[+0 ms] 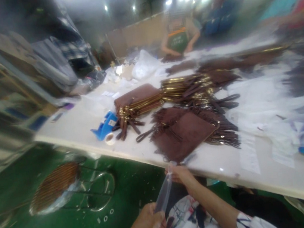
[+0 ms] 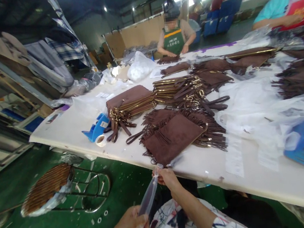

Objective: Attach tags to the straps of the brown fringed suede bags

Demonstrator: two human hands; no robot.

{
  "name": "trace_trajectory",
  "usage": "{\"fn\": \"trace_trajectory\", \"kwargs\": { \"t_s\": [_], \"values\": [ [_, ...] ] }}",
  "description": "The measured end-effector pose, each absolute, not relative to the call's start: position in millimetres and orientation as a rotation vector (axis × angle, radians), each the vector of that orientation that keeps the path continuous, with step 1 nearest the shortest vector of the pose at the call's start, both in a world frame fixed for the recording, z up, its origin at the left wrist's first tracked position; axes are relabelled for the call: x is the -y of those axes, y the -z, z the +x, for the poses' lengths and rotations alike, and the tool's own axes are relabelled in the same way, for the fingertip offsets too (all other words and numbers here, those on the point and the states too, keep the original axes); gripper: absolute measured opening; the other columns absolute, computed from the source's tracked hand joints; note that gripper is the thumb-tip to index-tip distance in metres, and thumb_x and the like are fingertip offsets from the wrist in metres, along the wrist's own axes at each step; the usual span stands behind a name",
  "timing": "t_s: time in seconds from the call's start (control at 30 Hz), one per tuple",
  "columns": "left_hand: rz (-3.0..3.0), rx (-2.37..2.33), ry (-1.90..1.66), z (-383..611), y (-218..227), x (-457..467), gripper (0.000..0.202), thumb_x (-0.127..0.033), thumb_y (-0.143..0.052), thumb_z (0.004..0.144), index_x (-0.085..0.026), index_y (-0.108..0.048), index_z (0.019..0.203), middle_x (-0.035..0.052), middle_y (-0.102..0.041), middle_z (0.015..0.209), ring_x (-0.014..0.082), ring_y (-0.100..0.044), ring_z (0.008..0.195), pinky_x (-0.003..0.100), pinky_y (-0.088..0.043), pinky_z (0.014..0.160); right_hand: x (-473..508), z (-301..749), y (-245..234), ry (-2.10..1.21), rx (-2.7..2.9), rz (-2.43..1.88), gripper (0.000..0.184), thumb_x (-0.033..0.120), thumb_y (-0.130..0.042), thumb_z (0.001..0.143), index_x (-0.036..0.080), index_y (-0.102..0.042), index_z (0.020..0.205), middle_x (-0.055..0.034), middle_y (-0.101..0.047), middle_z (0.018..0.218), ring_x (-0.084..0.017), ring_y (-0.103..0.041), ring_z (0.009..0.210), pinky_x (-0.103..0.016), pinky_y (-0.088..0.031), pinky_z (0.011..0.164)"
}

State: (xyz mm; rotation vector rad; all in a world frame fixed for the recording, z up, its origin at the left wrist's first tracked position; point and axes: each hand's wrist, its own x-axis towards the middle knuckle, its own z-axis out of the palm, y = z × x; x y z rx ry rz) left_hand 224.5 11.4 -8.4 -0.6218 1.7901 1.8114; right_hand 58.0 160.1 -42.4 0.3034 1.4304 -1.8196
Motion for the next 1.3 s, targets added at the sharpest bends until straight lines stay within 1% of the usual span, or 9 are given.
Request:
{"fn": "trace_trajectory", "kwargs": {
  "t_s": [0.2, 0.3, 0.4, 0.5, 0.63, 0.77, 1.03, 1.17, 1.3],
  "values": [
    [-0.633, -1.919, -2.143, 170.9, 7.2, -32.3, 0.045, -0.054, -0.066, 0.079, -0.012, -0.064, 0.098, 0.0061, -0.067, 0.085, 0.0176, -0.061, 0.078, 0.026, -0.044, 0.07, -155.8, 58.5, 49.5, 1.865, -1.461, 0.246, 0.03, 0.041, -0.064, 0.079, 0.013, -0.068, 0.072, -0.0006, -0.063, 0.057, -0.01, -0.054, 0.05, -0.022, -0.045, 0.055],
    [-0.798, -1.558, -2.348, 146.8, 8.2, -50.1, 0.037, -0.048, -0.067, 0.081, -0.012, -0.061, 0.087, 0.0022, -0.061, 0.07, 0.013, -0.056, 0.06, 0.025, -0.043, 0.062, -165.9, 60.3, 43.0, 1.875, -1.407, 0.183, 0.038, 0.051, -0.065, 0.077, 0.013, -0.069, 0.078, -0.0014, -0.065, 0.062, -0.011, -0.057, 0.054, -0.023, -0.046, 0.058],
    [-0.867, -1.087, -2.44, 138.1, 10.5, -52.6, 0.021, -0.03, -0.069, 0.081, -0.013, -0.058, 0.085, -0.0047, -0.049, 0.06, 0.0062, -0.042, 0.047, 0.021, -0.04, 0.055, -185.2, 65.1, 36.5, 1.889, -1.268, 0.096, 0.048, 0.059, -0.065, 0.075, 0.014, -0.069, 0.093, -0.0068, -0.071, 0.084, -0.016, -0.066, 0.075, -0.028, -0.051, 0.072],
    [-0.866, -0.901, -2.388, 137.4, 12.9, -46.7, 0.014, -0.02, -0.066, 0.081, -0.012, -0.058, 0.089, -0.0069, -0.041, 0.058, 0.0032, -0.036, 0.045, 0.019, -0.039, 0.054, -200.8, 71.8, 36.7, 1.933, -1.137, -0.001, 0.049, 0.056, -0.069, 0.076, 0.017, -0.067, 0.106, -0.0083, -0.069, 0.103, -0.017, -0.065, 0.093, -0.03, -0.049, 0.084],
    [-0.908, -0.801, -2.36, 136.6, 16.4, -45.4, 0.012, -0.02, -0.064, 0.083, -0.012, -0.056, 0.089, -0.0071, -0.039, 0.06, 0.002, -0.034, 0.044, 0.017, -0.038, 0.053, -198.6, 76.3, 41.7, 1.965, -1.132, -0.008, 0.045, 0.048, -0.074, 0.074, 0.016, -0.067, 0.105, -0.0063, -0.07, 0.095, -0.017, -0.065, 0.086, -0.031, -0.048, 0.083],
    [-0.899, -0.915, -2.352, 135.3, 15.3, -49.8, 0.019, -0.026, -0.067, 0.082, -0.013, -0.056, 0.09, -0.0064, -0.042, 0.061, 0.0021, -0.034, 0.044, 0.018, -0.035, 0.05, -186.4, 73.2, 45.1, 1.958, -1.189, 0.094, 0.045, 0.049, -0.081, 0.063, 0.014, -0.069, 0.089, -0.0031, -0.069, 0.079, -0.014, -0.062, 0.072, -0.027, -0.047, 0.074],
    [-0.883, -1.521, -2.146, 136.8, 21.9, -54.9, 0.048, -0.06, -0.069, 0.072, -0.015, -0.053, 0.083, -0.0069, -0.045, 0.055, 0.0038, -0.033, 0.04, 0.021, -0.036, 0.047, -182.2, 64.5, 52.6, 1.887, -1.143, 0.149, 0.041, 0.043, -0.082, 0.059, 0.011, -0.07, 0.082, -0.0061, -0.069, 0.077, -0.015, -0.063, 0.07, -0.03, -0.049, 0.075],
    [-0.927, -1.854, -1.989, 137.7, 36.4, -53.9, 0.056, -0.073, -0.065, 0.063, -0.019, -0.051, 0.069, -0.0071, -0.044, 0.047, 0.0066, -0.034, 0.037, 0.021, -0.032, 0.041, -173.2, 68.5, 54.1, 1.914, -1.205, 0.155, 0.051, 0.052, -0.083, 0.053, 0.011, -0.066, 0.078, -0.0044, -0.065, 0.072, -0.014, -0.062, 0.068, -0.03, -0.049, 0.073],
    [-0.769, -1.897, -1.965, 133.6, 38.0, -47.8, 0.061, -0.077, -0.062, 0.063, -0.017, -0.059, 0.074, 0.0001, -0.056, 0.052, 0.0139, -0.051, 0.044, 0.024, -0.037, 0.044, -176.7, 77.3, 56.5, 1.873, -1.285, 0.05, 0.07, 0.07, -0.075, 0.054, 0.015, -0.063, 0.095, -0.0004, -0.062, 0.07, -0.013, -0.058, 0.059, -0.03, -0.049, 0.063]
  ]
}}
